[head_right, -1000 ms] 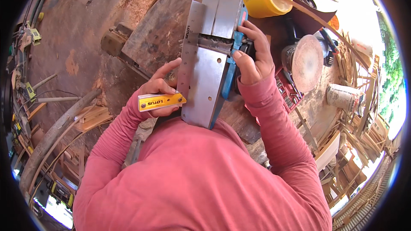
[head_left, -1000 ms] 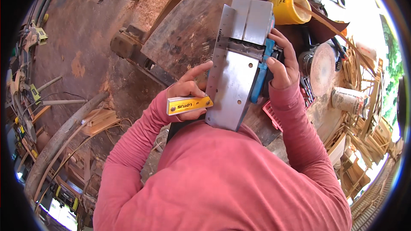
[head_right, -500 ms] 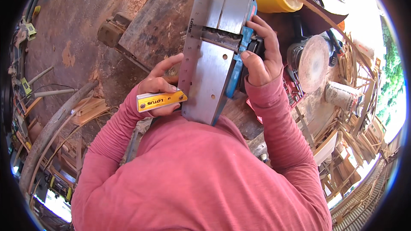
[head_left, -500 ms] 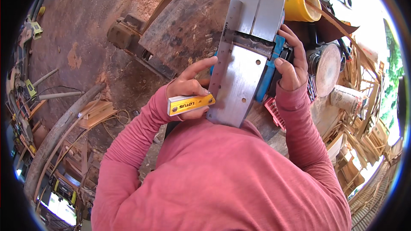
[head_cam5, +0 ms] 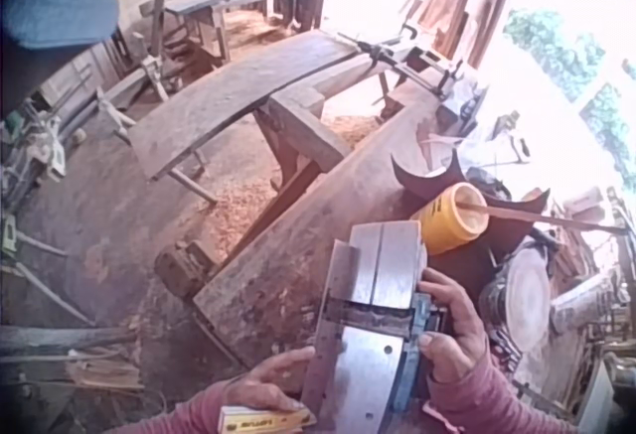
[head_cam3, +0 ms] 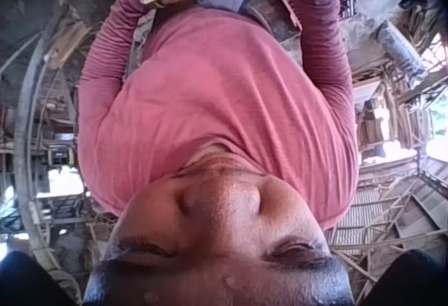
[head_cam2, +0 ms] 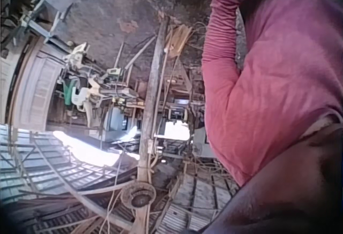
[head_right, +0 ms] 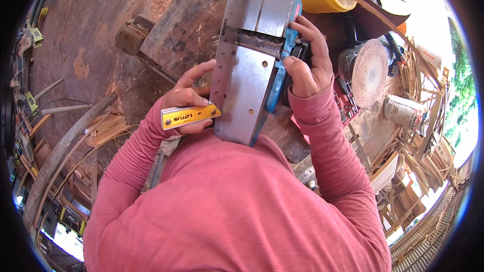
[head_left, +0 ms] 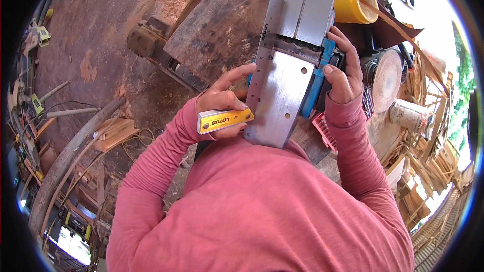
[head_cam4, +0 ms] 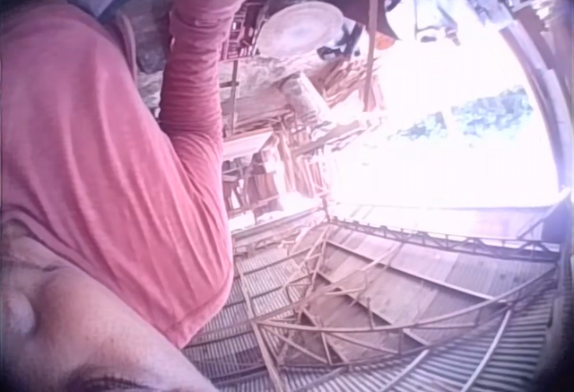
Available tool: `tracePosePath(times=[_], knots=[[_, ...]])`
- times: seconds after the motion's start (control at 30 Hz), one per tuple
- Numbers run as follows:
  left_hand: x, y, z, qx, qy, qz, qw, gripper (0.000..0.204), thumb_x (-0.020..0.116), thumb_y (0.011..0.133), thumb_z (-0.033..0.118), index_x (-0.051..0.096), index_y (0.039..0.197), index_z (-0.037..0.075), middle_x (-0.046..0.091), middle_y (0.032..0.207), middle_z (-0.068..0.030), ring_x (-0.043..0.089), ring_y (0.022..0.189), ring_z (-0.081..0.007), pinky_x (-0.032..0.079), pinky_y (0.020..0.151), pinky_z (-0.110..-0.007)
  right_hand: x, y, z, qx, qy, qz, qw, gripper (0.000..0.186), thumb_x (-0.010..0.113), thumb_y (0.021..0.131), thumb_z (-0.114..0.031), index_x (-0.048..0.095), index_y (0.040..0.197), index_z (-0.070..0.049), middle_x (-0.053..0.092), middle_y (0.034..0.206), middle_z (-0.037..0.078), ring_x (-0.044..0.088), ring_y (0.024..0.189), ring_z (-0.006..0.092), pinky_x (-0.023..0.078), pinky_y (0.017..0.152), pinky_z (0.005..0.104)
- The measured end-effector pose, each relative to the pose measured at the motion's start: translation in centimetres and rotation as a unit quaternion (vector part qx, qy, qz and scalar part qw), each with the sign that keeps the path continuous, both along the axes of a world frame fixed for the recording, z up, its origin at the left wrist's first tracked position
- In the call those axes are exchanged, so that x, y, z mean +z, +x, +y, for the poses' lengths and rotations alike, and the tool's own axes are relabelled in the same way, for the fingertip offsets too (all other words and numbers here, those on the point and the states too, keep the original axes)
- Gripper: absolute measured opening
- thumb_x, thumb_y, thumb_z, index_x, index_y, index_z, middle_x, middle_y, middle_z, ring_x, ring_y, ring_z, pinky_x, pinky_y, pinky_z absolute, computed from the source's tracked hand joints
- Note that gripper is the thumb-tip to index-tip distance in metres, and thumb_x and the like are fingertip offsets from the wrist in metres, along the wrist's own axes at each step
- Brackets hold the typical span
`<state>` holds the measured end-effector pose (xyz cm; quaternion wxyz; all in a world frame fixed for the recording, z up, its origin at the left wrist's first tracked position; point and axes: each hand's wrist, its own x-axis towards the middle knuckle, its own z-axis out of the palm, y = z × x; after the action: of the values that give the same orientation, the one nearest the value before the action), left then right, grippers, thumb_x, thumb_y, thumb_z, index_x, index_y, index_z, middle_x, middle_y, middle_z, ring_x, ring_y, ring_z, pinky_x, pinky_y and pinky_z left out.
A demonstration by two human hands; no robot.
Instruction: The person holds an electric planer upside down by hand, inspecting and adjusting the blades and base using a small screwdriver and a yellow plastic guide.
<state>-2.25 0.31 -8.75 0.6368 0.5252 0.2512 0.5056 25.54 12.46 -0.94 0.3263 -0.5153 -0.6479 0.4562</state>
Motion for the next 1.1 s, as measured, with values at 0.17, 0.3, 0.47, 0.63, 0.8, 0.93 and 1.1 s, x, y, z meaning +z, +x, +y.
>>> tracePosePath(times=[0.17, 0.3, 0.47, 0.63, 0.8, 0.93, 1.1], knots=[[0.11, -0.36, -0.06, -0.024, -0.043, -0.007, 0.999, 0.039, 0.076, 0.082, -0.014, 0.065, 0.112, 0.008, 0.024, 0.171, -0.0192, 0.062, 0.137, -0.0376, 0.062, 0.095, -0.035, 0.12, -0.09, 0.09, 0.0, -0.001, -0.001, 1.0, 0.07, 0.055, 0.079, -0.017, 0.055, 0.145, 0.006, 0.05, 0.159, 0.021, 0.054, 0.142, 0.0296, 0.04, 0.122, 0.0414], [0.48, -0.51, 0.44, -0.011, -0.004, 0.041, 0.999, 0.035, 0.079, 0.082, -0.01, 0.064, 0.108, 0.008, 0.025, 0.17, -0.0212, 0.059, 0.14, -0.0416, 0.061, 0.097, -0.037, 0.19, -0.17, 0.24, 0.007, 0.007, -0.007, 1.0, 0.07, 0.055, 0.079, -0.018, 0.056, 0.144, 0.007, 0.051, 0.159, 0.021, 0.052, 0.144, 0.0302, 0.038, 0.123, 0.0418], [0.19, -0.24, 0.22, -0.002, 0.007, 0.041, 0.999, 0.038, 0.08, 0.08, -0.012, 0.064, 0.107, 0.008, 0.026, 0.169, -0.0215, 0.062, 0.136, -0.0404, 0.062, 0.095, -0.036, 0.05, -0.16, 0.1, 0.001, 0.009, -0.008, 1.0, 0.069, 0.055, 0.079, -0.018, 0.056, 0.144, 0.006, 0.051, 0.158, 0.022, 0.052, 0.145, 0.0308, 0.036, 0.124, 0.0422], [-0.01, -0.22, 0.15, 0.005, 0.006, 0.029, 1.0, 0.042, 0.079, 0.077, -0.015, 0.065, 0.109, 0.008, 0.027, 0.169, -0.0206, 0.065, 0.132, -0.039, 0.064, 0.091, -0.034, 0.35, -0.39, 0.08, 0.005, 0.012, -0.026, 1.0, 0.069, 0.055, 0.08, -0.018, 0.056, 0.145, 0.006, 0.052, 0.158, 0.022, 0.051, 0.145, 0.0302, 0.037, 0.124, 0.042], [0.18, -0.2, 0.17, -0.005, 0.014, 0.05, 0.999, 0.046, 0.083, 0.077, -0.009, 0.062, 0.112, 0.01, 0.026, 0.169, -0.0237, 0.06, 0.137, -0.045, 0.063, 0.098, -0.041, -0.26, 0.28, 0.14, 0.015, 0.003, 0.005, 1.0, 0.07, 0.055, 0.08, -0.018, 0.055, 0.146, 0.006, 0.05, 0.16, 0.021, 0.052, 0.144, 0.0295, 0.037, 0.124, 0.0418], [0.41, -0.12, 0.3, -0.001, 0.014, 0.042, 0.999, 0.048, 0.078, 0.077, -0.016, 0.065, 0.115, 0.01, 0.026, 0.17, -0.0194, 0.065, 0.131, -0.0385, 0.063, 0.092, -0.035, -0.14, 0.12, 0.07, 0.004, 0.001, 0.003, 1.0, 0.071, 0.055, 0.08, -0.018, 0.054, 0.146, 0.007, 0.049, 0.16, 0.021, 0.052, 0.144, 0.0292, 0.037, 0.124, 0.0419], [0.34, -0.11, 0.3, 0.006, 0.021, 0.05, 0.999, 0.046, 0.08, 0.078, -0.012, 0.065, 0.115, 0.01, 0.026, 0.169, -0.0217, 0.066, 0.13, -0.0379, 0.064, 0.092, -0.035, -0.16, 0.08, 0.19, 0.015, 0.013, -0.012, 1.0, 0.07, 0.054, 0.078, -0.016, 0.055, 0.145, 0.007, 0.05, 0.159, 0.021, 0.051, 0.145, 0.0296, 0.036, 0.124, 0.0416]])
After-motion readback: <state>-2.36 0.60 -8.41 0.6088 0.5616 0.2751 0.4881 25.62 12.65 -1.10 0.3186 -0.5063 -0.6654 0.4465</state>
